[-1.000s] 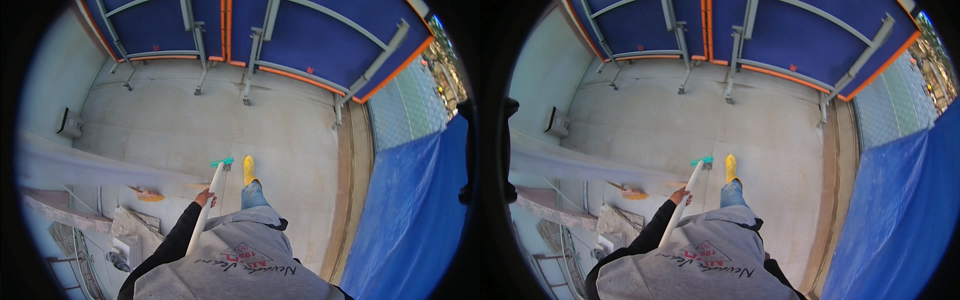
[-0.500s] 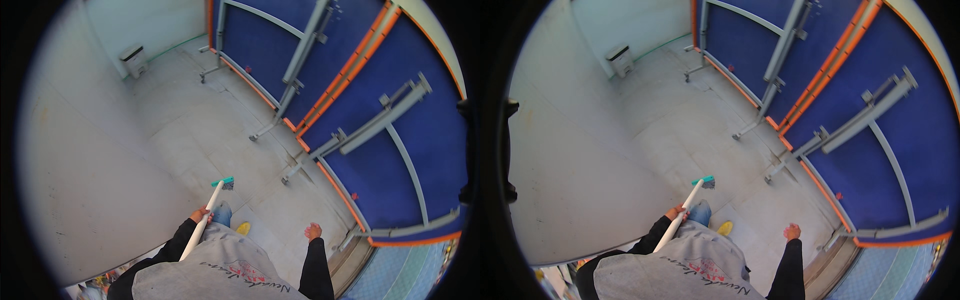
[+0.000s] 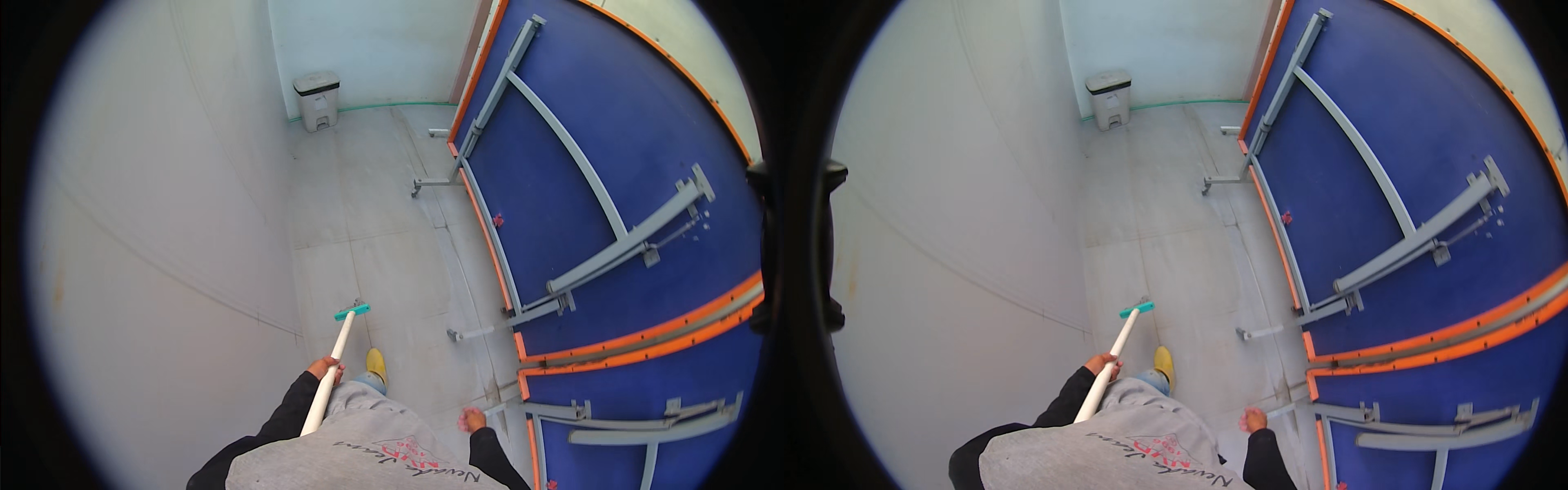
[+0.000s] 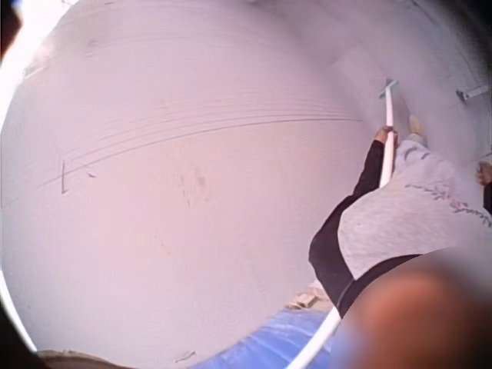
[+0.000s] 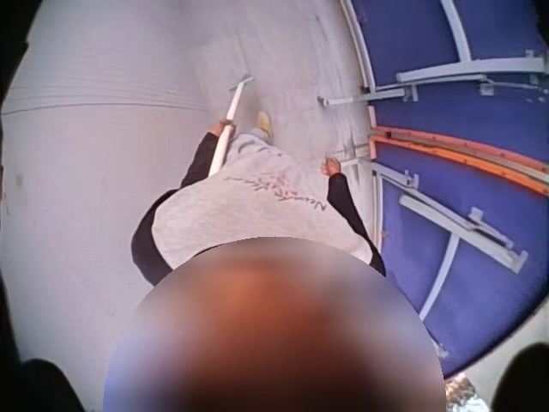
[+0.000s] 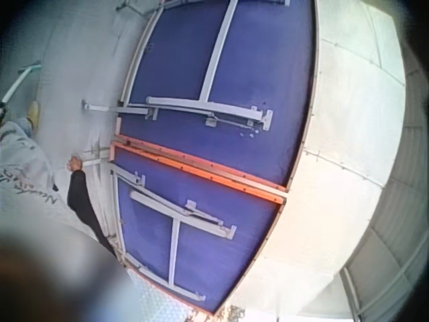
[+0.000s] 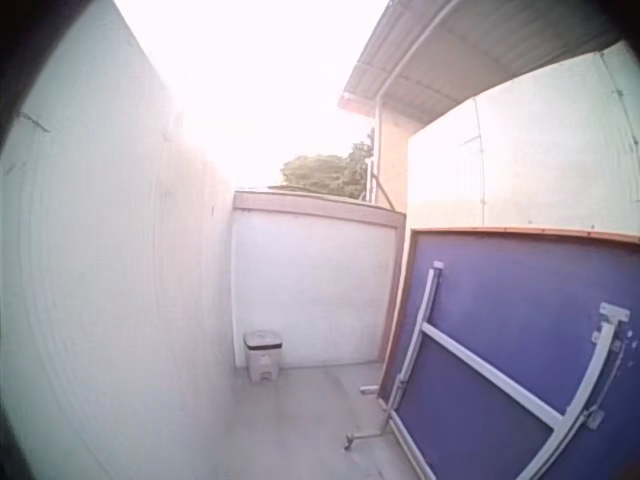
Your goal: The person mops a tiled floor in a construction area using a mop and bucket. They repeatedly dip the mop into the bucket, wring it, and mop different sections of the floor around stacked materials and a blue tarp.
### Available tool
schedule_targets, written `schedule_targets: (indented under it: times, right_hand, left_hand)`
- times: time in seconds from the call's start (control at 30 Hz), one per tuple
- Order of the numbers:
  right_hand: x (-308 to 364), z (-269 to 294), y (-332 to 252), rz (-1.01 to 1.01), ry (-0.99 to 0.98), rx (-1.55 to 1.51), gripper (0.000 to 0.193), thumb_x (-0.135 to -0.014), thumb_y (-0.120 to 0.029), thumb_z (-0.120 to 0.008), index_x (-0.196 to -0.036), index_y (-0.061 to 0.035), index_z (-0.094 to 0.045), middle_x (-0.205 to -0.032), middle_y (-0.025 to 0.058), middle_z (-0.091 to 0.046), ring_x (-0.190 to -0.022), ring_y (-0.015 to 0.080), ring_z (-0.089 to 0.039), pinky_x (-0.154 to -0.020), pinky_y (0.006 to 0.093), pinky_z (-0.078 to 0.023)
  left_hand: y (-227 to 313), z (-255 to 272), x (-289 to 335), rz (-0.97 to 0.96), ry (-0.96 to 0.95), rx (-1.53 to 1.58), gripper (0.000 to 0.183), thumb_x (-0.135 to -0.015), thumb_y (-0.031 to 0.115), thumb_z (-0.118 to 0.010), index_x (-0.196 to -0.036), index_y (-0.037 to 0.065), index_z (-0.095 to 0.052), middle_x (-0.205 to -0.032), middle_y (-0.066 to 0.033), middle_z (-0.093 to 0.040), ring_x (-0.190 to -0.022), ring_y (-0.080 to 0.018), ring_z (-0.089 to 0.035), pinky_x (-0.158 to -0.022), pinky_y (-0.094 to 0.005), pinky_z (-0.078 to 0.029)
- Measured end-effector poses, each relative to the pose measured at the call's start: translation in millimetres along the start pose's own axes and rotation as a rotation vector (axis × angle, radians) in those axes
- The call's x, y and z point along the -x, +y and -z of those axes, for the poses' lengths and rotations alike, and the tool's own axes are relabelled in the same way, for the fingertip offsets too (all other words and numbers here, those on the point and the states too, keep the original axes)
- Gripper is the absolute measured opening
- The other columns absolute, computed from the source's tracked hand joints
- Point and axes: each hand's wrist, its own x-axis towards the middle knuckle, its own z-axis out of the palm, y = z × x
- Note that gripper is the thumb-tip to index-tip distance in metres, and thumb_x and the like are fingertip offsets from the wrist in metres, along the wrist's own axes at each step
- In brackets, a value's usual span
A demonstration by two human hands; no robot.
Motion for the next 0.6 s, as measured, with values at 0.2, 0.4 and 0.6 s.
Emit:
schedule_targets:
  times: [0.2, 0.4, 0.6]
  right_hand:
    - [-42.6, 34.4, 0.5, 0.655, -0.078, 1.272, 0.024, -0.091, -0.028, -0.067, -0.106, -0.0101, -0.07, -0.097, 0.0135, -0.073, -0.077, 0.0311, -0.072, -0.066, 0.0463, -0.058]
    - [-112.4, 31.2, -82.1, 0.372, 0.033, 0.888, 0.027, -0.087, -0.032, -0.067, -0.103, -0.0109, -0.072, -0.098, 0.0094, -0.075, -0.088, 0.0305, -0.072, -0.075, 0.0459, -0.057]
    - [-215.7, 0.1, -237.6, 0.248, 0.027, 0.999, 0.033, -0.085, -0.039, -0.069, -0.102, -0.0112, -0.072, -0.096, 0.0089, -0.075, -0.089, 0.031, -0.072, -0.074, 0.0467, -0.057]
  left_hand:
    - [87.9, -75.7, -36.6, -0.169, 0.139, -0.933, 0.018, -0.092, 0.007, -0.059, -0.107, -0.001, -0.053, -0.074, -0.0134, -0.059, -0.048, -0.0243, -0.061, -0.041, -0.041, -0.049]
    - [145.9, -109.8, -121.6, -0.069, 0.369, -1.278, 0.032, -0.087, 0.013, -0.072, -0.108, -0.005, -0.056, -0.074, -0.0166, -0.066, -0.052, -0.0268, -0.067, -0.046, -0.0417, -0.056]
    - [241.0, -107.5, -167.6, 0.048, 0.408, -1.64, 0.035, -0.083, 0.019, -0.077, -0.111, 0.001, -0.069, -0.082, -0.0151, -0.069, -0.061, -0.0234, -0.07, -0.05, -0.0387, -0.06]
